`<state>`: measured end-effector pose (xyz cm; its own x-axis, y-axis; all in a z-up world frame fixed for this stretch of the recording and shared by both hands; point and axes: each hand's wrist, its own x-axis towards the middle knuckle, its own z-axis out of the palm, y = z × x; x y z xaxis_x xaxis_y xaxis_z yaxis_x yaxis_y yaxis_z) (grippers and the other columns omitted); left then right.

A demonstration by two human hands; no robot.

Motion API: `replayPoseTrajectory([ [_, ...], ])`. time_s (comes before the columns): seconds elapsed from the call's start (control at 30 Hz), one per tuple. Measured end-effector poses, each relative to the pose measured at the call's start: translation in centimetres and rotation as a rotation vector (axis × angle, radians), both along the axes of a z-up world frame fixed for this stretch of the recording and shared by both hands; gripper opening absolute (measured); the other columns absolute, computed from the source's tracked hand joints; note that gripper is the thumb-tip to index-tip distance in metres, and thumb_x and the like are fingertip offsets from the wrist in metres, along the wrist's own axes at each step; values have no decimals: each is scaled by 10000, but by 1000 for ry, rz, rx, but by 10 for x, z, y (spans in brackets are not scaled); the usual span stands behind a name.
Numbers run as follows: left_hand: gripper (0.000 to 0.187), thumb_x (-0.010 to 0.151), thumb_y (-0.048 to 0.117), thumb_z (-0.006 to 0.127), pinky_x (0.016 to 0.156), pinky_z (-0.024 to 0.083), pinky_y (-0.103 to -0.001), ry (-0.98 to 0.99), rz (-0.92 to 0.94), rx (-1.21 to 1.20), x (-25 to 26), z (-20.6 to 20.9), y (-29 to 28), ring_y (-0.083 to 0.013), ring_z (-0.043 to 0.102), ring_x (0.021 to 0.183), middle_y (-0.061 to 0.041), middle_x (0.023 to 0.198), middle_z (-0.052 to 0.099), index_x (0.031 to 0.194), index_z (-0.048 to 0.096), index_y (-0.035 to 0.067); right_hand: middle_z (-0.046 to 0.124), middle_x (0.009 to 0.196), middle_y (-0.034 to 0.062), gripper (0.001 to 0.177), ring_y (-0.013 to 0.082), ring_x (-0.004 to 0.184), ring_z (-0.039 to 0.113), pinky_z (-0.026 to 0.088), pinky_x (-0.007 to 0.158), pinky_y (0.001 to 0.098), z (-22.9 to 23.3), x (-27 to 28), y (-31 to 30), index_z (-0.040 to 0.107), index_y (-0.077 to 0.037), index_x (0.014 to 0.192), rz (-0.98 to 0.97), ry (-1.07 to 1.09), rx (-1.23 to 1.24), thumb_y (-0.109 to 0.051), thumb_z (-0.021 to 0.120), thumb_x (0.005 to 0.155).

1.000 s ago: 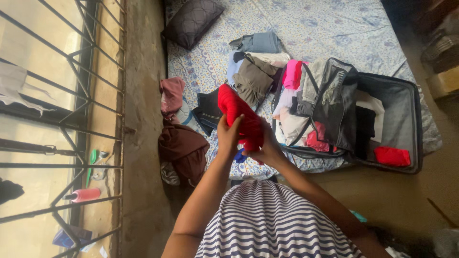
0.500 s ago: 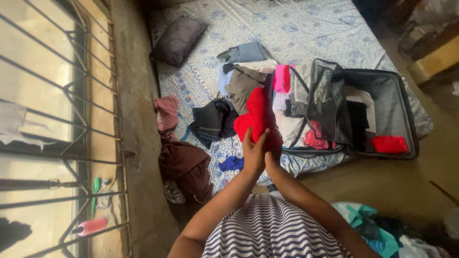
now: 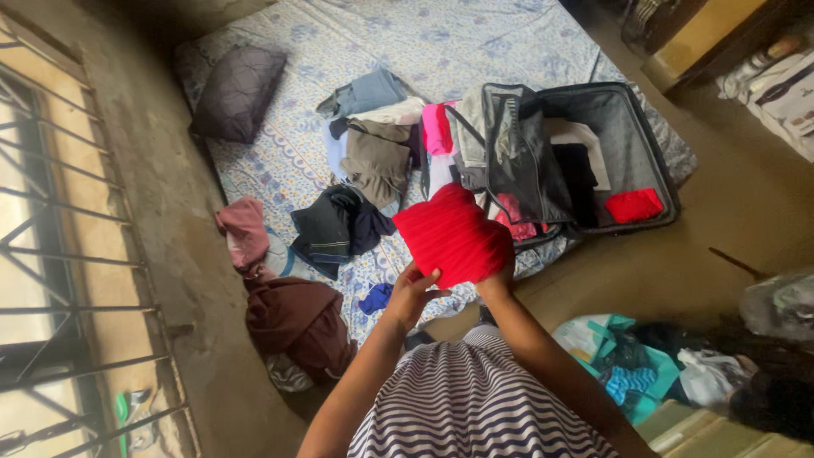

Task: The person folds various garments including a black top, a red top, and a dark blue top, then places them into an open suitcase on a bed. The person also folds and packs a pair of grey shorts.

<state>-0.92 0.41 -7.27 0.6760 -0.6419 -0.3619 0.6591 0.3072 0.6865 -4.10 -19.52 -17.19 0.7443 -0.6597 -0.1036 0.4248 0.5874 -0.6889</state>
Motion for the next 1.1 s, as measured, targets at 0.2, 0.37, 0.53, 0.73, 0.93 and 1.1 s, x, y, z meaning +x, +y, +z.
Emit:
replayPoseTrajectory([
  [0.2,447,955,130,655,977,549,-362,-32,93,-2,10,-14,-43,-192,668,1146,-84,1281,680,1380,554,34,646,1319,163,433,292,1232,623,499,1089,405,1,-33,-55,580,-11,1361,-70,185,-643,-135,700,964],
  [0.37,447,953,55,637,977,543,-361,-21,305,-93,27,-25,-108,-225,663,1105,-129,1229,673,1383,530,-6,636,1368,185,889,306,1306,613,479,1084,395,24,-36,-106,463,-61,1476,200,511,-1102,-229,880,708],
  [0.53,412,975,38,567,1002,521,-320,-187,290,154,28,-52,-145,-180,645,1135,-112,1253,661,1383,518,7,306,1555,290,1284,468,1458,257,316,1129,512,11,-33,-179,324,-48,1502,820,260,-1354,-343,996,449],
  [0.73,376,985,60,553,978,519,-343,-151,427,316,15,-101,-163,-194,625,1113,-114,1218,649,1355,503,19,217,1607,300,900,484,1489,255,308,1210,517,-94,-25,-238,534,-143,1430,929,819,-1612,-403,959,681],
  [0.93,348,994,43,565,980,500,-321,-175,462,571,-3,-127,-171,-173,610,1113,-107,1209,641,1339,531,9,240,1635,293,661,498,1490,251,349,1161,524,-191,29,-242,670,-253,1337,781,807,-1719,-349,888,721],
  [1.1,352,973,39,563,914,535,-316,-22,478,496,-16,-151,-192,-171,637,1061,-104,1172,657,1323,525,17,461,1465,244,953,481,1358,377,379,1060,558,-233,82,-252,537,29,1374,722,825,-1666,-387,937,616],
])
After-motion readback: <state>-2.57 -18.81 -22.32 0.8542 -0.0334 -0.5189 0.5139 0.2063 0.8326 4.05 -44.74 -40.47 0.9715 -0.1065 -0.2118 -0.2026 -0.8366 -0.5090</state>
